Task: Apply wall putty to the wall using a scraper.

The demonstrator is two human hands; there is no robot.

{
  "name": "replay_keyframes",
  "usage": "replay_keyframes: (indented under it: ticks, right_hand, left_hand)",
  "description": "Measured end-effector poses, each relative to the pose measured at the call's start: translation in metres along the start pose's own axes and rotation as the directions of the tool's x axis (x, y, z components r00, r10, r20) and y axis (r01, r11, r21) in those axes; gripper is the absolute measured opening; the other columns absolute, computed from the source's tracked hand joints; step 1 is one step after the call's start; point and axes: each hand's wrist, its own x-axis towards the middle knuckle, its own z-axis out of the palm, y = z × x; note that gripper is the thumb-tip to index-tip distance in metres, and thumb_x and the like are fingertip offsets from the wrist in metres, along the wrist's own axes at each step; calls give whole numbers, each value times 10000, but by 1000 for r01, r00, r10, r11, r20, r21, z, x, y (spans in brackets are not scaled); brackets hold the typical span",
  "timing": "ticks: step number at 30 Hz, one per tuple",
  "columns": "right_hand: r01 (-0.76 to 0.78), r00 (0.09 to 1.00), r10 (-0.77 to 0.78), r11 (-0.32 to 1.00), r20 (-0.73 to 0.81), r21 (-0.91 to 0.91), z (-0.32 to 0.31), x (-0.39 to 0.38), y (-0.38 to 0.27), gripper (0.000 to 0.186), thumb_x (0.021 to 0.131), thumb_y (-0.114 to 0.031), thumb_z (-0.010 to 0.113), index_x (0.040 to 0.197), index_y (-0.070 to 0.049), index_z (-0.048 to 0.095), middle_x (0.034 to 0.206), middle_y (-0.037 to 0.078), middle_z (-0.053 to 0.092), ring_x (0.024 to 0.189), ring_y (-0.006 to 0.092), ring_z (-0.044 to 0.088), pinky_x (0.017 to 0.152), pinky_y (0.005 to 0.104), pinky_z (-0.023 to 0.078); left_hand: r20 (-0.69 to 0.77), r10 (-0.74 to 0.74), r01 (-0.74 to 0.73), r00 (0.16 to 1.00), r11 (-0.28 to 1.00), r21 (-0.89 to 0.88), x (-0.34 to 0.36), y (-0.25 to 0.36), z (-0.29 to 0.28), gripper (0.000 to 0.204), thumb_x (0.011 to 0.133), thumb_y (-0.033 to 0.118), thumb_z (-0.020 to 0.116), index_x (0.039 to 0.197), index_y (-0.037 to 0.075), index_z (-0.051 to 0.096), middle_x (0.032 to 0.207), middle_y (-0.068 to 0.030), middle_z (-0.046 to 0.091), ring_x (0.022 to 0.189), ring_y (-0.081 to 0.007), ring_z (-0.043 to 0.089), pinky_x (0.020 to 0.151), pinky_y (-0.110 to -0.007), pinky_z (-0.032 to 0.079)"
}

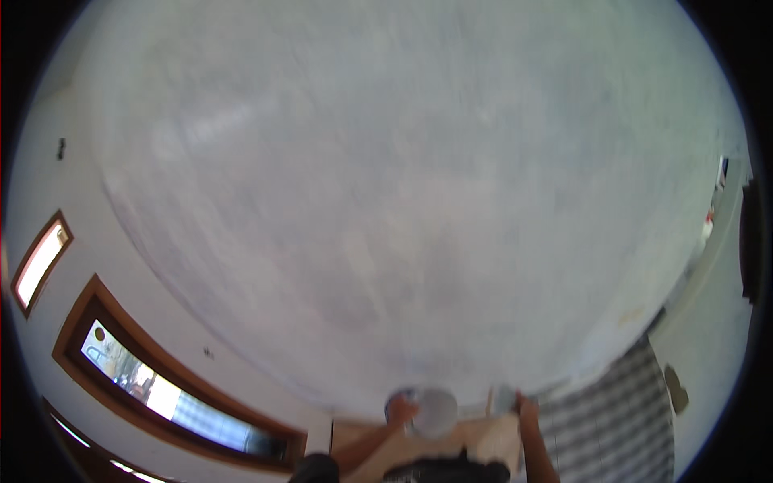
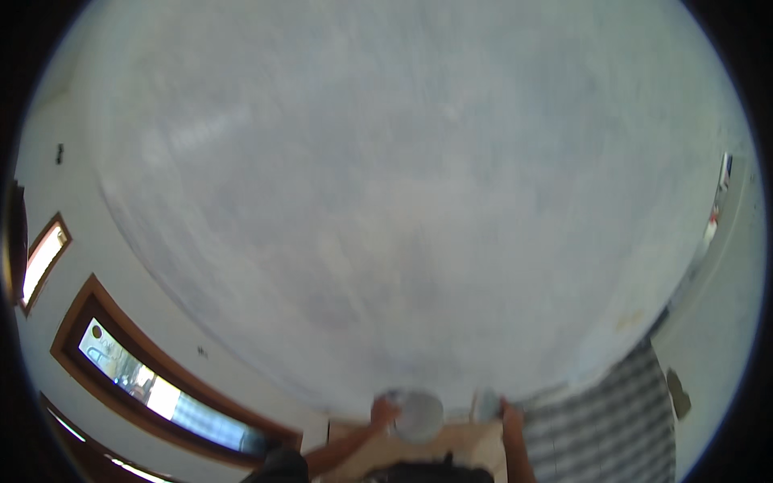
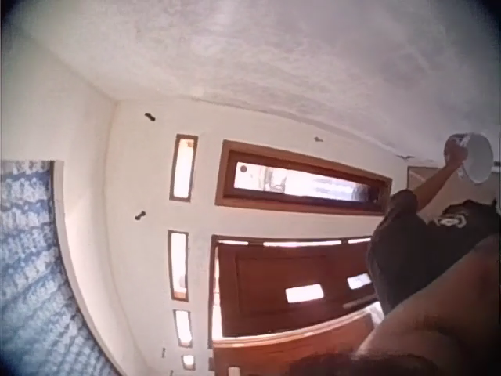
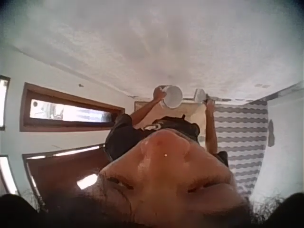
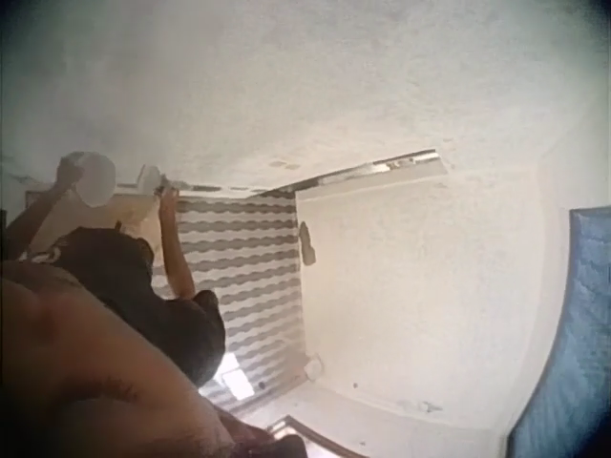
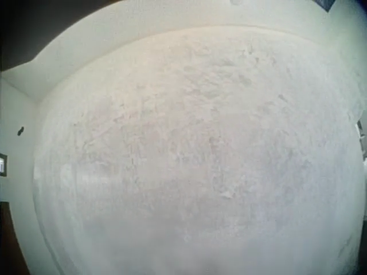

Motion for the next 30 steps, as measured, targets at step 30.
replay_keyframes:
  ticks: [30]
  right_hand:
    - [-35, 913, -107, 940, 393, 338, 60, -139, -125, 235, 868, -137, 622, 1047, 14, 644, 782, 86, 659, 681, 132, 640, 658, 260, 528]
  left_hand:
    - [57, 228, -214, 972, 960, -182, 19, 144, -121, 240, 866, 158, 668, 964, -32, 561, 1075, -153, 525, 748, -291, 544, 677, -390, 436]
